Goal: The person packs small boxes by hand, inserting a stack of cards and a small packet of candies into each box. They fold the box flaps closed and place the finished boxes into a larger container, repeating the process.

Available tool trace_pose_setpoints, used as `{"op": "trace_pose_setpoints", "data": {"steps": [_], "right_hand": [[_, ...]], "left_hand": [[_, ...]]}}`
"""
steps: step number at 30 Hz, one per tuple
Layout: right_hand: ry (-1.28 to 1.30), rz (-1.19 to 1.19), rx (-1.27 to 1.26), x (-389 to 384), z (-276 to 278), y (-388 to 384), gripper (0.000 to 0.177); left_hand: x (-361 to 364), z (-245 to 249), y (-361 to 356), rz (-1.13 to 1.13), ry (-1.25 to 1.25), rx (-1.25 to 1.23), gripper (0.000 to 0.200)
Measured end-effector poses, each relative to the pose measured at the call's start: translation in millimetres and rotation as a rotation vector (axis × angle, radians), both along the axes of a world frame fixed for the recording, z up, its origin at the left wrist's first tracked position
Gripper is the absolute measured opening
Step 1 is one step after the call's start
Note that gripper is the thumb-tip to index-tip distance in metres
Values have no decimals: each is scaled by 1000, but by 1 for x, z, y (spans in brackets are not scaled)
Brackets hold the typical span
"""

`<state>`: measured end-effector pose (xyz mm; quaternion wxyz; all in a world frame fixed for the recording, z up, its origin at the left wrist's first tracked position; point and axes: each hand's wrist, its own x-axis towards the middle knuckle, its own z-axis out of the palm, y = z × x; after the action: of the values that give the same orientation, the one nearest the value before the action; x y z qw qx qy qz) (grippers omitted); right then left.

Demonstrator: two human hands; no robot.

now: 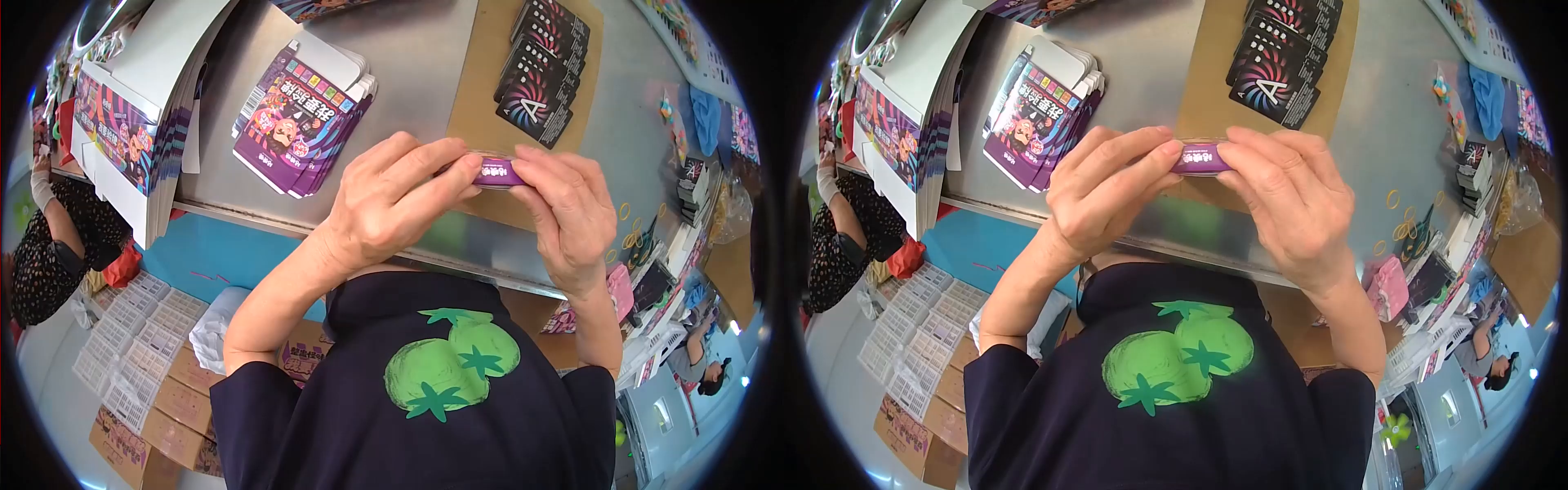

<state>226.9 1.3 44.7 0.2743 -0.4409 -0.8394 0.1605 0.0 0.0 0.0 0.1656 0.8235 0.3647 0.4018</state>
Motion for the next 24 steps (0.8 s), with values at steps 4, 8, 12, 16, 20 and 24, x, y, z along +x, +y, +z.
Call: {"op": "trace_pose_setpoints", "data": {"steps": [4, 8, 12, 16, 20, 24], "right_hand": [[-31, 78, -11, 0, 5, 4, 30], [-150, 137, 164, 4, -3, -3, 32], [-67, 105, 194, -1, -15, -7, 28], [2, 124, 70, 2, -9, 12, 26], [183, -107, 56, 4, 22, 63, 20], [551, -324, 68, -7, 36, 118, 21]], "left_hand": [[-4, 0, 2, -42, -23, -14, 38], [-3, -5, 1, -20, 16, 207, 36], [-6, -10, -4, -50, 57, 227, 37], [-9, -3, 17, -26, -13, 111, 41], [-32, 30, 70, 265, -54, 136, 44], [-53, 69, 158, 384, 314, 180, 41]]}}
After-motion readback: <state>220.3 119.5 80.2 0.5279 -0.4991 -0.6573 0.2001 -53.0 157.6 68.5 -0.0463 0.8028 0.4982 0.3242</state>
